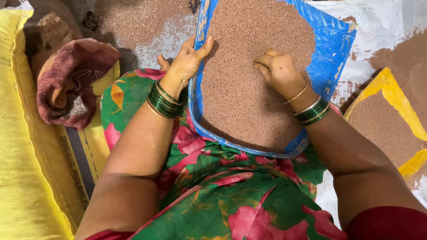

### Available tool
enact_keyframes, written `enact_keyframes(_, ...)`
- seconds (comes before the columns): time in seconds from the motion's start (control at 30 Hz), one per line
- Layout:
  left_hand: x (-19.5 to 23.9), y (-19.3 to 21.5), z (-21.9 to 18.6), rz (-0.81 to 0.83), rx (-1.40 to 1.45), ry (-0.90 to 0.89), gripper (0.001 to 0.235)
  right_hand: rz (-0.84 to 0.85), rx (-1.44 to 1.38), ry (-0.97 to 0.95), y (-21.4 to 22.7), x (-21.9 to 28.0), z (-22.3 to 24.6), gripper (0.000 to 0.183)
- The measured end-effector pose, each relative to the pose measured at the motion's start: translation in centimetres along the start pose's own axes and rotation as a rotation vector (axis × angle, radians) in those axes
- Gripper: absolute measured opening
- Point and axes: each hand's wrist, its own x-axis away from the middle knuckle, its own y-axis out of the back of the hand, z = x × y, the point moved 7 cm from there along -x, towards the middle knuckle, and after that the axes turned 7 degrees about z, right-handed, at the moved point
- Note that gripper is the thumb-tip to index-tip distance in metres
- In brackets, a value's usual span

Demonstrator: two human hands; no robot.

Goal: Sifting and cleaning grain using a handheld sifter.

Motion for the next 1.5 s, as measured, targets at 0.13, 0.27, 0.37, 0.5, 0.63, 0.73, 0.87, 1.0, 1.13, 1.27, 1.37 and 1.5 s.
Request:
enact_keyframes(0.13, -0.1, 0.5, 0.8, -0.021, 0.017, 0.030, 0.067, 0.066, 0.071, -0.031, 2.4, -1.4, -1.2, 0.004)
enact_keyframes(0.27, 0.8, 0.5, 0.1, -0.073, -0.155, 0.144, 0.076, -0.441, 0.123, -0.151, 10.4, 0.6, -4.9, 0.023)
enact_keyframes(0.37, 1.1, 0.1, -1.2, -0.084, -0.240, 0.209, 0.081, -0.259, -0.008, -0.342, 9.8, 2.5, -7.3, 0.013)
enact_keyframes(0.5, 2.0, 0.4, -1.6, -0.190, -0.302, 0.322, 0.090, 0.068, -0.240, -0.564, 5.8, 4.6, -7.3, 0.011)
enact_keyframes(0.63, 2.5, 0.8, -1.2, -0.229, -0.420, 0.435, 0.089, 0.021, 0.054, -0.180, 5.3, 4.6, -4.7, 0.007)
enact_keyframes(0.73, 1.6, 1.0, -0.7, -0.202, -0.320, 0.277, 0.093, 0.022, 0.186, -0.140, 5.0, 4.3, -6.3, 0.005)
enact_keyframes(0.87, 2.2, -0.2, -2.3, -0.187, -0.321, 0.342, 0.086, -0.414, -0.185, -0.349, 10.8, 1.9, -7.3, 0.010)
enact_keyframes(1.0, 1.0, 0.9, 0.8, -0.129, -0.186, 0.268, 0.083, -0.423, 0.176, -0.034, 11.3, -2.4, -4.8, 0.014)
enact_keyframes(1.13, 0.8, 0.9, 0.7, -0.169, -0.224, 0.254, 0.081, -0.177, -0.084, -0.189, 6.2, -6.5, -3.4, 0.012)
enact_keyframes(1.27, 0.2, 0.0, 0.1, -0.077, 0.009, 0.093, 0.075, -0.095, -0.057, -0.064, 3.5, -8.7, -1.2, 0.010)
enact_keyframes(1.37, -0.1, -0.4, -0.1, -0.048, 0.052, 0.054, 0.069, -0.083, 0.024, -0.022, 2.2, -9.2, -2.2, 0.009)
enact_keyframes(1.5, -0.5, -0.7, 0.0, -0.025, 0.063, -0.007, 0.064, -0.420, -0.050, -0.230, 5.6, -9.9, -8.1, 0.004)
